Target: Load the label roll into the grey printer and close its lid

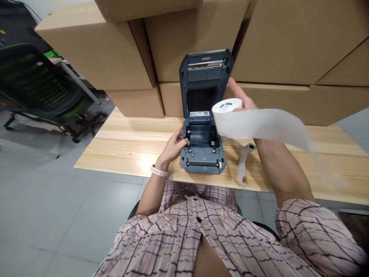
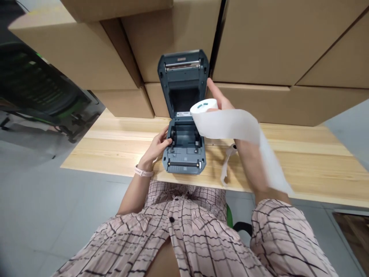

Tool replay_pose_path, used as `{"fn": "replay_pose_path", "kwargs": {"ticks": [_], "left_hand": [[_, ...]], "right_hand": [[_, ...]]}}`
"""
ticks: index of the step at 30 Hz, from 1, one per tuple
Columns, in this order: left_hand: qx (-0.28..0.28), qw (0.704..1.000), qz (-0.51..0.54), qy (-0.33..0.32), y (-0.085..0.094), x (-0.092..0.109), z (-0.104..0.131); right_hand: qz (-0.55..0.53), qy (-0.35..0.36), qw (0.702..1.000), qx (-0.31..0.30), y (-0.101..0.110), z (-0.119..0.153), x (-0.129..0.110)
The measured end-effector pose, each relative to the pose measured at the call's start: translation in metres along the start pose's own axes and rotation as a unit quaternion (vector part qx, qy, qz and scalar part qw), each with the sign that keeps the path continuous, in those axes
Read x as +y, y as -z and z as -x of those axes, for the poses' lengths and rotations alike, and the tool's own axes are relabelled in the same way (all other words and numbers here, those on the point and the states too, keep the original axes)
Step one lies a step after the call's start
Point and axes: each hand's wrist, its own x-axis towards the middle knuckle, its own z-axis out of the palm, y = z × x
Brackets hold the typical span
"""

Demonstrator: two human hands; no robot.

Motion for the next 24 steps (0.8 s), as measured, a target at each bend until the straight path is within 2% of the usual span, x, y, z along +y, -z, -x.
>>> {"fn": "replay_pose_path", "kwargs": {"ticks": [3, 6, 9, 12, 15, 17, 24], "left_hand": [[-0.001, 1.000, -0.001, 0.005, -0.001, -0.001, 0.000], [-0.001, 0.999, -0.036, -0.001, -0.002, 0.001, 0.000], [-0.006, 0.995, -0.103, -0.016, -0.002, 0.007, 0.000], [0.005, 0.986, -0.167, -0.019, 0.000, 0.009, 0.001], [0.022, 0.979, -0.202, -0.004, 0.001, 0.007, 0.002], [0.028, 0.976, -0.215, 0.000, 0.001, 0.005, 0.002], [0.024, 0.974, -0.225, 0.013, -0.001, 0.005, 0.004]], "right_hand": [[0.014, 0.030, 0.999, -0.027, -0.015, -0.001, -0.014], [0.149, 0.082, 0.980, -0.104, -0.032, -0.006, -0.020], [0.302, 0.124, 0.929, -0.173, -0.048, -0.013, -0.025], [0.411, 0.148, 0.874, -0.214, -0.059, -0.022, -0.030], [0.494, 0.126, 0.826, -0.239, -0.067, -0.030, -0.033], [0.523, 0.101, 0.807, -0.254, -0.071, -0.033, -0.034], [0.543, 0.079, 0.789, -0.275, -0.076, -0.033, -0.037]]}}
